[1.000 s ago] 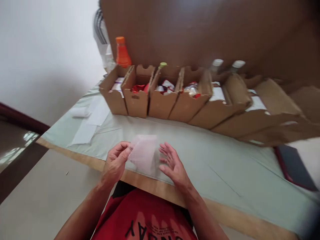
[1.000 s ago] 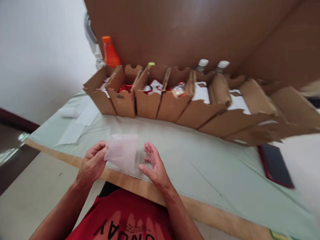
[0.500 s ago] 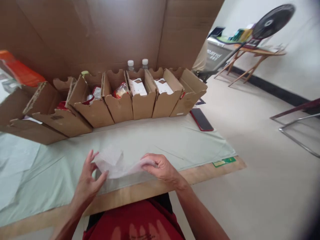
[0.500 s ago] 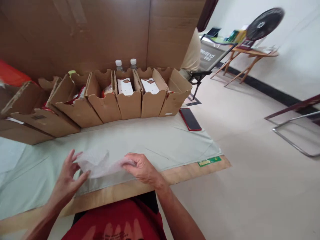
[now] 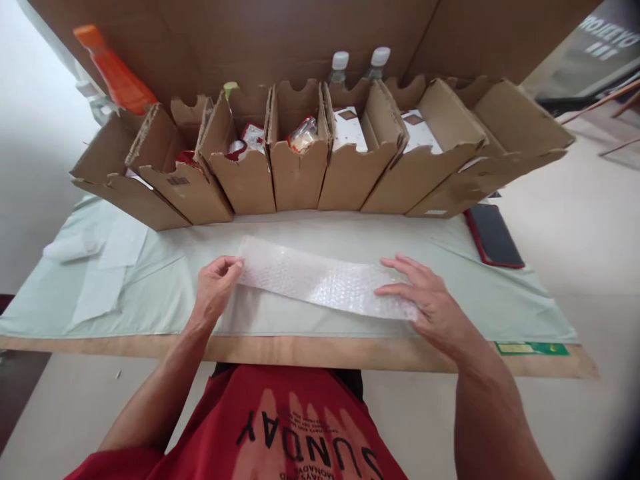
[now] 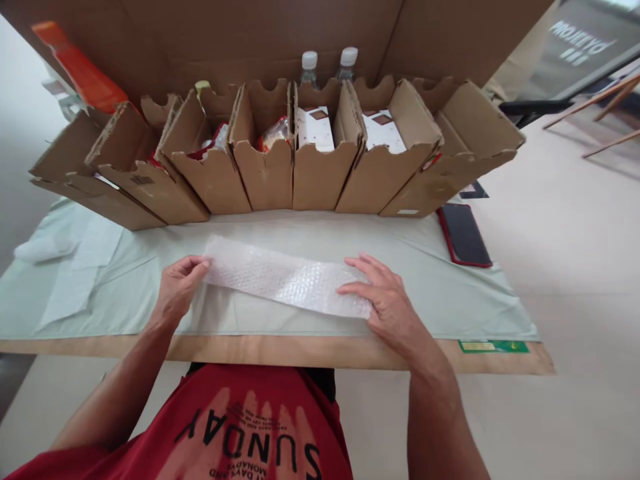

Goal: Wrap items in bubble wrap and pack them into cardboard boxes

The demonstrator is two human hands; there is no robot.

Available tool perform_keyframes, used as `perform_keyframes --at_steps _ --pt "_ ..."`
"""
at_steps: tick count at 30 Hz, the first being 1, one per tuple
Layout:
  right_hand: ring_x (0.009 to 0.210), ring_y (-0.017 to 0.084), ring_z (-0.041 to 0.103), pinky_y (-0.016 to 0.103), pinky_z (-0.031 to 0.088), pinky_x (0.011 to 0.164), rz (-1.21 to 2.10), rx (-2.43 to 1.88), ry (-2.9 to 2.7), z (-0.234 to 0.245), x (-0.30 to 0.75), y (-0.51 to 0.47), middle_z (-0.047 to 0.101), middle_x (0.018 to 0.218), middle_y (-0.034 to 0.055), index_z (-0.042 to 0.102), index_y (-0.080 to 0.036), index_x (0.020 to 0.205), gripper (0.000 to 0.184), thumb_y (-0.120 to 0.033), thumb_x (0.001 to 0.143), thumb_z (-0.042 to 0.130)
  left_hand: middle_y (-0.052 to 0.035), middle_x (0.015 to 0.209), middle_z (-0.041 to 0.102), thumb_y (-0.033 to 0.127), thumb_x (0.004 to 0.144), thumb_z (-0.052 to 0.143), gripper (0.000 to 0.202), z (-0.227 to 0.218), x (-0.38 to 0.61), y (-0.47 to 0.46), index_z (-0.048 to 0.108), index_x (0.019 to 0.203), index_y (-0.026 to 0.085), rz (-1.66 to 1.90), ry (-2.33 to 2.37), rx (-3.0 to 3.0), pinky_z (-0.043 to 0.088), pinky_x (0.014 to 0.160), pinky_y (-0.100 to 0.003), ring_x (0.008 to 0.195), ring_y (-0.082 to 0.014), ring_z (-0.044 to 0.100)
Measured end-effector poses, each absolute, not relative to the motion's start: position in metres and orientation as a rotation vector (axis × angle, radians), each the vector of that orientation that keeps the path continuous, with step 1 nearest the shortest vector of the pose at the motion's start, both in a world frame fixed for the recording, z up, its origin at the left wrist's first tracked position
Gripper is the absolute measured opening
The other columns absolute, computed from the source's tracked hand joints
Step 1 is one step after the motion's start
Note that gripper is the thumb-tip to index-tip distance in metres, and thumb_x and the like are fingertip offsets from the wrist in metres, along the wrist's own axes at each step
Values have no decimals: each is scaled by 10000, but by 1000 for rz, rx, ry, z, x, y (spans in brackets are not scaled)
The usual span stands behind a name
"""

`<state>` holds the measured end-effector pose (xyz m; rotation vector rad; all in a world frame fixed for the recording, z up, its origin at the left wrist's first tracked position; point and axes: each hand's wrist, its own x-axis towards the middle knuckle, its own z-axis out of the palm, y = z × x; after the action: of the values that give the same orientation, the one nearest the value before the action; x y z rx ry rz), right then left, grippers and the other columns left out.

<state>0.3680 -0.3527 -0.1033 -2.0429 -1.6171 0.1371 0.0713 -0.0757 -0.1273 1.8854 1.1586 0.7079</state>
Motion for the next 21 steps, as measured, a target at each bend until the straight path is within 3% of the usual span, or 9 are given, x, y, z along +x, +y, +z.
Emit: perform_keyframes --at_steps 2,4,6,9,12,16,21 --pt "1387 341 520 634 480 1016 10 -2215 -1577 -123 388 -367 670 1368 61 810 -297 952 436 -143 858 414 -54 875 734 447 795 669 288 -132 56 -71 722 894 182 707 1224 1902 561 795 -372 773 -217 674" --pt "1324 361 570 617 499 979 -139 -2308 -1513 -136 404 -382 699 1307 104 809 -278 952 409 -182 887 416 -94 1026 727 426 778 687 347 -134 44 -69 719 1028 188 758 1307 1981 558 890 -433 938 -273 684" --pt "1281 368 600 601 500 985 -260 -2323 -1440 -141 410 -386 712 1275 122 797 -271 985 358 -256 934 443 -140 1190 686 410 832 649 429 -134 40 -71 672 1197 186 846 1344 2130 533 986 -491 1129 -320 644" --pt "1244 355 625 581 509 999 -366 -2204 -1436 -140 387 -352 709 1275 120 760 -253 1095 319 -340 972 479 -182 1373 611 356 930 576 415 -132 60 -84 615 1305 181 905 1132 2386 462 1110 -528 1308 -333 560" --pt "1249 325 625 522 535 981 -306 -2024 -1654 -141 330 -280 672 1358 133 710 -218 1242 363 -301 972 481 -181 1544 504 376 964 576 494 -134 99 -102 543 1418 184 700 729 2598 373 1201 -532 1461 -336 440" --pt "1370 289 540 467 491 1066 -77 -1979 -1940 -165 281 -222 585 1490 122 618 -204 1407 473 -219 955 478 -176 1604 459 445 1004 526 627 -148 123 -109 416 1549 156 275 552 2752 285 1243 -577 1513 -343 384" --pt "1351 345 547 525 471 1047 -285 -2155 -1757 -196 342 -283 608 1457 134 633 -227 1383 441 -408 1035 433 -140 1644 411 443 1024 477 535 -164 82 -85 495 1512 226 206 721 2783 251 1238 -606 1539 -355 334"
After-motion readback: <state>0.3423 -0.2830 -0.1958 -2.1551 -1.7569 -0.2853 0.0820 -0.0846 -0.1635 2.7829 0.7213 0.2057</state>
